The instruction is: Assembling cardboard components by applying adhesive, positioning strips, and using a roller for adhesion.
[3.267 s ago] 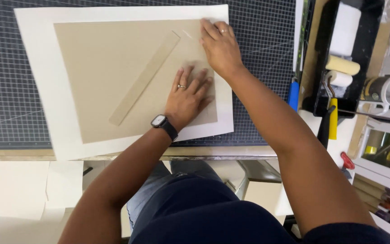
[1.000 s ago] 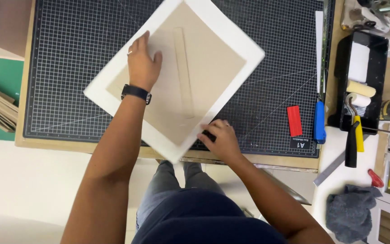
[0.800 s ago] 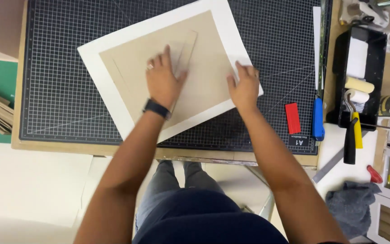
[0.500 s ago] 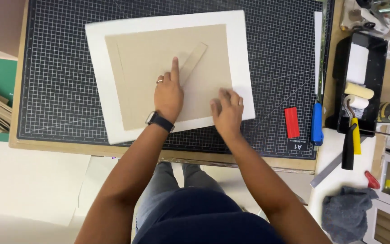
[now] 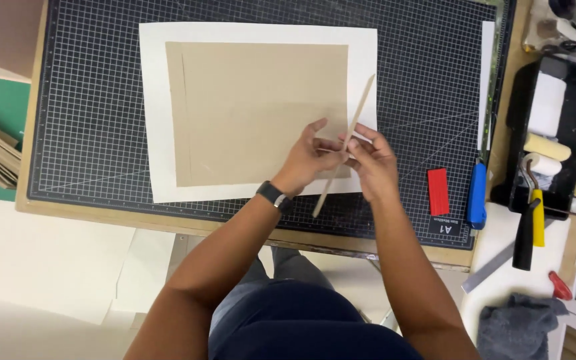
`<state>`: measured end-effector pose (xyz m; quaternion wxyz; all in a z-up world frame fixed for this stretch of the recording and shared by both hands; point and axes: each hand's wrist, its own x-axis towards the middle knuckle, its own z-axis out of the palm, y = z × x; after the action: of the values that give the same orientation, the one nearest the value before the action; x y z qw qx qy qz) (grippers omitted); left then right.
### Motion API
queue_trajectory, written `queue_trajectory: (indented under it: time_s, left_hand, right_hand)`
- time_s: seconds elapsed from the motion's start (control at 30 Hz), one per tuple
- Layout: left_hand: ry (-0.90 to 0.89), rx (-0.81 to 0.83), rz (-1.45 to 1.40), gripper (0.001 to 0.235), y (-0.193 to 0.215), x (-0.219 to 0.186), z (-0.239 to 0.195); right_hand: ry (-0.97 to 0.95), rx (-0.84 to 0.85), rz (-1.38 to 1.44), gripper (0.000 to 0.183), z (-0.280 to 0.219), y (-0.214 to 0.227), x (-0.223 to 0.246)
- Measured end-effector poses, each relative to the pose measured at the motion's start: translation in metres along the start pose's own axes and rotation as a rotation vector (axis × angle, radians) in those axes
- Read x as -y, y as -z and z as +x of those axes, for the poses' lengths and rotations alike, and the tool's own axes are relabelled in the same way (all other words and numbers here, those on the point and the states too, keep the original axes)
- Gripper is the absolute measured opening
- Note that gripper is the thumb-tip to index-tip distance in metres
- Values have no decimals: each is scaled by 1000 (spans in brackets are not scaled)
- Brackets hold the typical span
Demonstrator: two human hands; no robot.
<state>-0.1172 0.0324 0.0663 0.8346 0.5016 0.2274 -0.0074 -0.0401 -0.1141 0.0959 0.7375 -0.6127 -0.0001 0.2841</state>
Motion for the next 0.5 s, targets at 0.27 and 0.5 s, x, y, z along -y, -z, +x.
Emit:
queue_trajectory:
  time_s: [0.27,0.5]
  left_hand:
    - [-237,102,250,78,-14,-21,27]
    - [-686,-339,1162,31,7,-24,145]
  right_hand:
    - [115,-112,-299,41,21,18,37]
    - [329,-138,-921,36,56,12,54]
